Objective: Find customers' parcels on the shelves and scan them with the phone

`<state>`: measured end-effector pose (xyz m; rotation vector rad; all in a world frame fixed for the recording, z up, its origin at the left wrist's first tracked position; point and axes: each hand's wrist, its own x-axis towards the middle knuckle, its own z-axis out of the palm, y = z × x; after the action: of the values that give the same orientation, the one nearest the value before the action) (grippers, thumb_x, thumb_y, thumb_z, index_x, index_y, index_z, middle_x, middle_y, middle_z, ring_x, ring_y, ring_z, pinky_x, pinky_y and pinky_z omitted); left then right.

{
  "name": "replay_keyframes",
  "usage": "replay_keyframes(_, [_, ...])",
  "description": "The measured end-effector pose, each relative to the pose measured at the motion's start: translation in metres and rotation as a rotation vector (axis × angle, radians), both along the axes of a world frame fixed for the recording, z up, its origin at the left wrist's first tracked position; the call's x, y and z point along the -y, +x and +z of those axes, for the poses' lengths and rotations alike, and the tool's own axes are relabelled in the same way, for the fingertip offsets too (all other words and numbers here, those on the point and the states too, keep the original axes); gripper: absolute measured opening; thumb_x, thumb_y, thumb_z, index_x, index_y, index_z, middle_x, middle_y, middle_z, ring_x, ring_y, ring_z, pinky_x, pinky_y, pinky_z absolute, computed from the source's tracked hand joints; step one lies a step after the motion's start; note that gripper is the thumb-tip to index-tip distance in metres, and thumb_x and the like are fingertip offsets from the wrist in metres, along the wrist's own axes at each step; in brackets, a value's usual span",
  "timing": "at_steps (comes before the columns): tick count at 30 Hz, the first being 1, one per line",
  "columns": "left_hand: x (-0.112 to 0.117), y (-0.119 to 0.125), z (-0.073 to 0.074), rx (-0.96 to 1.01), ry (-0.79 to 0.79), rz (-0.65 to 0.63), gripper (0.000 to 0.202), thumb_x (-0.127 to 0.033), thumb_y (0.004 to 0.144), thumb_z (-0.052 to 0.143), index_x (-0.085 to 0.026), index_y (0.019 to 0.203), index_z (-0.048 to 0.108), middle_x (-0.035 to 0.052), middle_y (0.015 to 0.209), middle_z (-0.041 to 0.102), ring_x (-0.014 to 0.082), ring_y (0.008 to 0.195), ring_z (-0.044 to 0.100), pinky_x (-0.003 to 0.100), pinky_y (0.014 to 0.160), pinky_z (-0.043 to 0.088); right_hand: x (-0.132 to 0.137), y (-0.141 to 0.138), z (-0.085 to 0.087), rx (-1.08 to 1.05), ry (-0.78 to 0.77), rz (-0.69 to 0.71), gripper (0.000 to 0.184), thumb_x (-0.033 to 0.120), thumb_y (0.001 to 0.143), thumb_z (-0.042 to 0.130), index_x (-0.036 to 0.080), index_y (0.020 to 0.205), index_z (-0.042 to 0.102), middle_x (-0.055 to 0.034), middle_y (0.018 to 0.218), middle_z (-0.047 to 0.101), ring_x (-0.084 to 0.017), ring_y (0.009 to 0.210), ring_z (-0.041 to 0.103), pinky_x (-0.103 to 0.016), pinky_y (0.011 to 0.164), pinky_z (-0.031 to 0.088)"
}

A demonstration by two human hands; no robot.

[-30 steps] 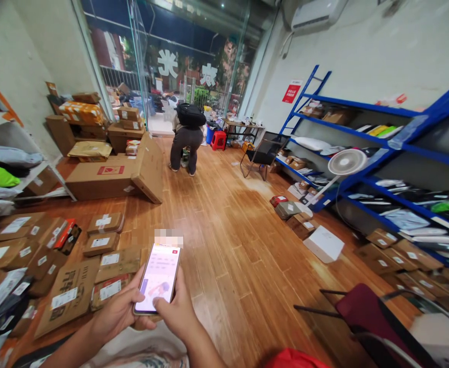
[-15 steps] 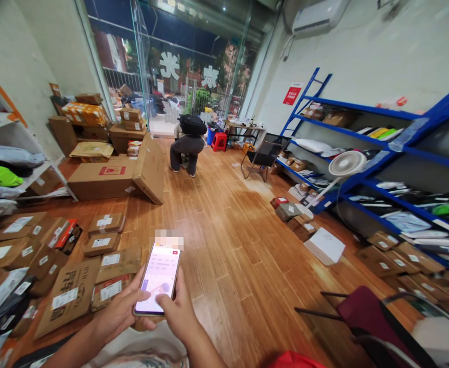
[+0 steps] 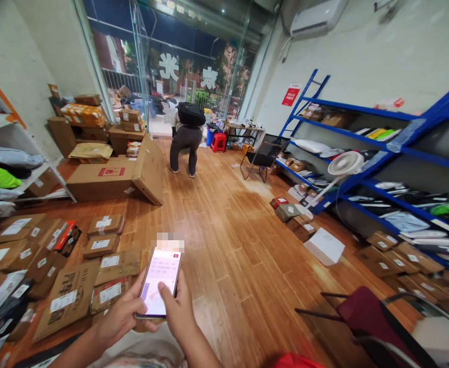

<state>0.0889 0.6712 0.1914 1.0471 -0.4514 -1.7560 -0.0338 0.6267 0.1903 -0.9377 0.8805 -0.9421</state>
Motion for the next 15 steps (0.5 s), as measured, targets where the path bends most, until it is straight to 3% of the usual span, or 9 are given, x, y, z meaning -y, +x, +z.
replay_keyframes(3, [0.000, 0.000, 0.001, 0.005, 0.029, -0.006, 0.109, -0.007, 0.058, 0.051, -0.034, 0.142, -0.012, 0.0089, 0.137, 0.043, 0.0213, 0.086, 0.059, 0.031, 0.054, 0.056, 0.010, 0.000, 0.007, 0.019, 0.048, -0.032, 0.051, 0.059, 0.059, 0.069, 0.016, 0.086, 0.063, -0.0045, 0.078, 0.072, -0.018, 0.067, 0.063, -0.028, 0.061, 0.048])
replay_keyframes(9, [-0.001, -0.001, -0.003, -0.088, -0.004, -0.020, 0.113, -0.010, 0.057, 0.053, -0.029, 0.140, -0.021, 0.0096, 0.120, 0.057, 0.0187, 0.074, 0.058, 0.034, 0.055, 0.057, 0.030, 0.005, 0.015, -0.026, 0.053, -0.123, 0.052, 0.066, 0.059, 0.064, 0.015, 0.063, 0.058, 0.0004, 0.052, 0.062, -0.012, 0.046, 0.050, -0.023, 0.048, 0.039])
replay_keyframes(15, [-0.002, 0.001, -0.003, -0.098, -0.024, -0.004, 0.103, -0.011, 0.063, 0.050, -0.033, 0.143, -0.011, 0.0092, 0.119, 0.058, 0.0209, 0.077, 0.061, 0.037, 0.055, 0.057, 0.026, 0.005, 0.023, -0.030, 0.002, -0.169, 0.051, 0.066, 0.066, 0.055, 0.016, 0.068, 0.064, -0.0016, 0.062, 0.063, -0.015, 0.059, 0.054, -0.026, 0.058, 0.043])
